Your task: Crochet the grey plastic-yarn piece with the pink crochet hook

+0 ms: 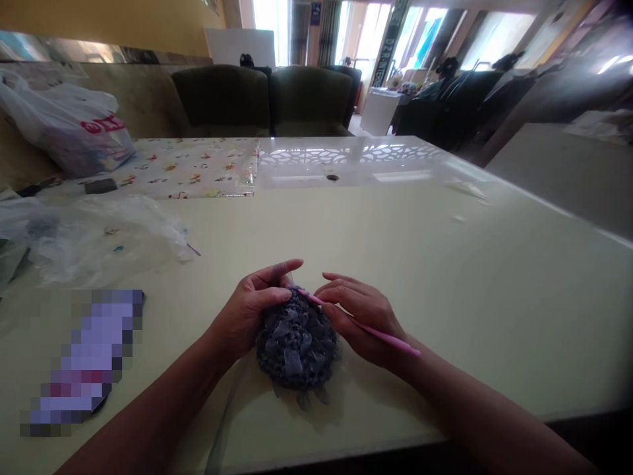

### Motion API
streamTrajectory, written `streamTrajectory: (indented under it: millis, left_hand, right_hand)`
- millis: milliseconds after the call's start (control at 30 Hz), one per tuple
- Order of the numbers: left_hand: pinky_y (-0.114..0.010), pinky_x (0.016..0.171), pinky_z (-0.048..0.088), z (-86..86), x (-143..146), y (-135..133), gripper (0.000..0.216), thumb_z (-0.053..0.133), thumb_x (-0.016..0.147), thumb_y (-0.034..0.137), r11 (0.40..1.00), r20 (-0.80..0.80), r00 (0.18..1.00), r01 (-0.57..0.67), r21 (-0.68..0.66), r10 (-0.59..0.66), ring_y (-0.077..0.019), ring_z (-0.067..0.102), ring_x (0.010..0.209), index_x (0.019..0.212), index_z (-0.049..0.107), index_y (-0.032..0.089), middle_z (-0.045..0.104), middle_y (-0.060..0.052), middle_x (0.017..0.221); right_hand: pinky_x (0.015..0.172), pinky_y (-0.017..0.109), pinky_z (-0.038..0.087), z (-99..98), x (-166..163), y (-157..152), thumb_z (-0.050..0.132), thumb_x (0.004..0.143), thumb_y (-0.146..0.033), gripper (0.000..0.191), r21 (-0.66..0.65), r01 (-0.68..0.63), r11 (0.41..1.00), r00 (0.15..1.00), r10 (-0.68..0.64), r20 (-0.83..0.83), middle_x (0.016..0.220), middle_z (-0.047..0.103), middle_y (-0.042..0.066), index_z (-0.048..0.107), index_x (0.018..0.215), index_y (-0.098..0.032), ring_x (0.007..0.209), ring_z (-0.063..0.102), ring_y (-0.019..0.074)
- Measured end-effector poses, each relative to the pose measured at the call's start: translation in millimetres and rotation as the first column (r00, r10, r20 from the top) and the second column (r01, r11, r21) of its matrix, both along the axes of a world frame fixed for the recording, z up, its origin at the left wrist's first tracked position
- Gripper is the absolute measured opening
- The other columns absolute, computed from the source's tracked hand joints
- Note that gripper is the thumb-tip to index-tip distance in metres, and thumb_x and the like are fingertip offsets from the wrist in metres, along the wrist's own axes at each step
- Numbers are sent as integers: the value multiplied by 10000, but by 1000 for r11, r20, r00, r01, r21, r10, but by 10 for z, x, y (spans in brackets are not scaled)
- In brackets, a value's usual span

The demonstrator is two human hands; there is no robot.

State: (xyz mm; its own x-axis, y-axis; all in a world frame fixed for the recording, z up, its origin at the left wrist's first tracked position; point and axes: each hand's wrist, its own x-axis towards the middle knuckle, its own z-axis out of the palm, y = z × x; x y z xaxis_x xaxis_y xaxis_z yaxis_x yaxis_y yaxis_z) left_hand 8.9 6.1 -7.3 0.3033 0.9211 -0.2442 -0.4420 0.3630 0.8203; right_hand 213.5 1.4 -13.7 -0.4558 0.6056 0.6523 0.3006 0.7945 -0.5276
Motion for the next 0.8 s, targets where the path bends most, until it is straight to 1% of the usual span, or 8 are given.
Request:
streamTrajectory:
  millis: [67, 167, 300, 367, 433, 567, 700, 800]
  left_hand:
    - [-229, 646, 495, -7, -38, 20, 389, 769, 664, 121, 1000, -43, 999, 3, 8, -2, -114, 612, 687, 1047, 762, 183, 634, 8, 801]
    - [-226, 584, 477, -6, -59, 25, 202, 775, 663, 140, 1000, -75, 997, 9, -16, -10, -113, 604, 632, 859, 741, 173, 651, -1, 782]
    - [-215, 637, 492, -16, -14, 6, 133, 778, 676, 125, 999, 36, 998, 54, -4, -54, -118, 624, 706, 740, 668, 160, 648, 1, 800]
    - [-208, 660, 494, -34, 22, -8, 147, 776, 683, 103, 996, 105, 991, 87, 1, -87, -114, 623, 732, 709, 640, 155, 636, 3, 794]
    - [-206, 672, 492, -53, 51, -21, 168, 776, 692, 93, 992, 140, 983, 123, -5, -121, -113, 619, 740, 699, 620, 153, 630, 0, 787]
    - [-208, 659, 483, -72, 60, -34, 192, 789, 704, 107, 990, 143, 981, 136, -40, -129, -109, 614, 726, 719, 605, 157, 626, 3, 798]
    - [-208, 634, 471, -78, 47, -28, 200, 797, 705, 116, 988, 117, 984, 140, -64, -132, -103, 606, 702, 746, 606, 159, 623, 8, 806]
    - [-212, 675, 480, -95, 57, -30, 187, 786, 718, 108, 994, 106, 989, 106, -33, -102, -105, 613, 732, 744, 609, 162, 636, 9, 819]
  right_hand:
    - [1080, 441, 492, 4, 23, 13, 489, 968, -159, 172, -132, -50, 990, 998, 45, -47, 827, 723, 2, 641, 896, -192, 774, 688, 129]
    - [1090, 437, 459, 5, 41, 45, 461, 982, -175, 230, -330, -143, 933, 983, 93, -161, 857, 698, 16, 628, 825, -183, 826, 669, 135]
    - [905, 356, 508, -17, 31, 80, 496, 975, -264, 236, -484, -228, 845, 958, 104, -268, 1065, 669, 67, 608, 782, -184, 990, 629, 181]
    - [794, 313, 497, -40, 28, 79, 508, 973, -334, 242, -565, -223, 795, 959, 74, -273, 1003, 657, 57, 616, 811, -190, 927, 606, 174]
    - [667, 263, 445, -63, 28, 69, 524, 966, -405, 266, -645, -187, 741, 969, 30, -246, 833, 605, 19, 618, 835, -195, 769, 543, 142]
    - [555, 226, 319, -73, 17, 48, 557, 933, -461, 310, -700, -199, 686, 958, -14, -286, 686, 471, -31, 587, 791, -187, 619, 386, 103]
    - [543, 225, 287, -50, -2, 46, 572, 918, -433, 300, -714, -201, 671, 950, -45, -310, 664, 447, -38, 574, 759, -178, 600, 349, 95]
    - [543, 223, 278, -42, -8, 45, 580, 922, -442, 299, -743, -193, 641, 957, -43, -286, 659, 432, -44, 582, 779, -180, 589, 330, 88]
